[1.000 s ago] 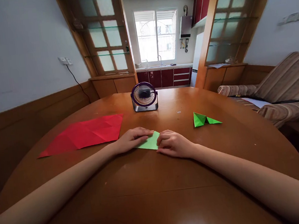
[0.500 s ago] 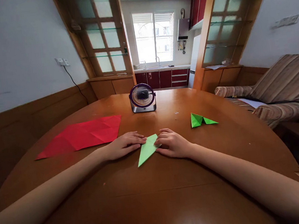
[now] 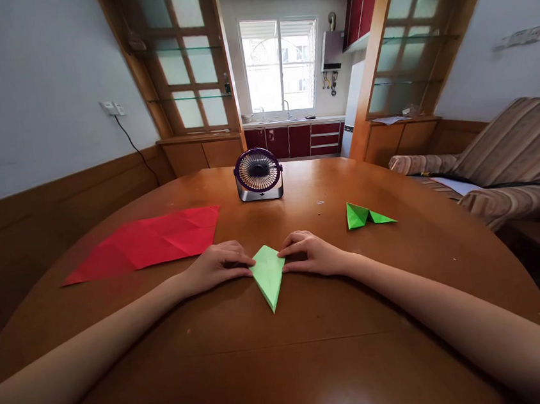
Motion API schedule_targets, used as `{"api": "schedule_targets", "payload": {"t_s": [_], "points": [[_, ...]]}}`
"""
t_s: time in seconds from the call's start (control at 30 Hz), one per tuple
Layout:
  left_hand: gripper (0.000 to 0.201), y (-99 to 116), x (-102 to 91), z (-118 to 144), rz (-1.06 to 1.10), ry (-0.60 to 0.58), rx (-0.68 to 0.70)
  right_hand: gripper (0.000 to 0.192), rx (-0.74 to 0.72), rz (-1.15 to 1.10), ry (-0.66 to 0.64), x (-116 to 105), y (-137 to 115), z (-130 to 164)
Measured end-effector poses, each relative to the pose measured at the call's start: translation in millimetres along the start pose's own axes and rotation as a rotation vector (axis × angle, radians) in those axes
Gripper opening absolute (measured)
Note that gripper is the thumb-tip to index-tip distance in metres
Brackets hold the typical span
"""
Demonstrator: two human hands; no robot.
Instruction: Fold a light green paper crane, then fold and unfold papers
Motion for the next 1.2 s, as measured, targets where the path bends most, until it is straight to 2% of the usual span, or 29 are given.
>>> {"api": "schedule_targets", "payload": {"t_s": [0.27, 0.43, 0.53, 0.7, 0.8, 0.93, 1.07, 1.13, 1.2], "points": [[0.023, -2, 0.1, 3, 0.012, 0.024, -0.045, 0.028, 0.037, -0.058, -0.075, -2, 9, -5], [0.024, 2, 4.7, 2, -0.144, 0.047, -0.075, 0.025, 0.095, -0.094, -0.052, 0, 9, -9], [0.021, 6, 8.3, -2, -0.202, 0.077, -0.167, 0.026, 0.113, -0.069, -0.01, 2, 5, -11], [0.02, 5, 16.4, -4, -0.101, 0.205, -0.417, 0.026, 0.195, 0.089, 0.121, 10, 1, -15], [0.027, 4, 22.3, -5, -0.03, 0.269, -0.518, 0.023, 0.241, 0.251, 0.174, 17, -2, -16], [0.043, 9, 25.9, -9, -0.189, 0.255, -0.594, 0.021, 0.259, 0.469, 0.214, 23, -8, -17], [0.047, 17, 26.1, -13, -0.405, 0.153, -0.576, 0.02, 0.275, 0.529, 0.235, 24, -11, -16], [0.046, 18, 26.1, -14, -0.501, 0.11, -0.486, 0.019, 0.268, 0.542, 0.249, 23, -12, -15], [0.039, 16, 27.7, -14, -0.556, 0.036, -0.324, 0.02, 0.247, 0.566, 0.269, 23, -12, -15]]}}
Point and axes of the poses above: each hand's wrist, its own z-axis away from the middle knuckle, its own x-axis out of the palm, y = z × x, the point moved 2 cm from there along -z, towards the middle knuckle, and after that the axes turned 14 degrees about x, right-handed, at the moved point
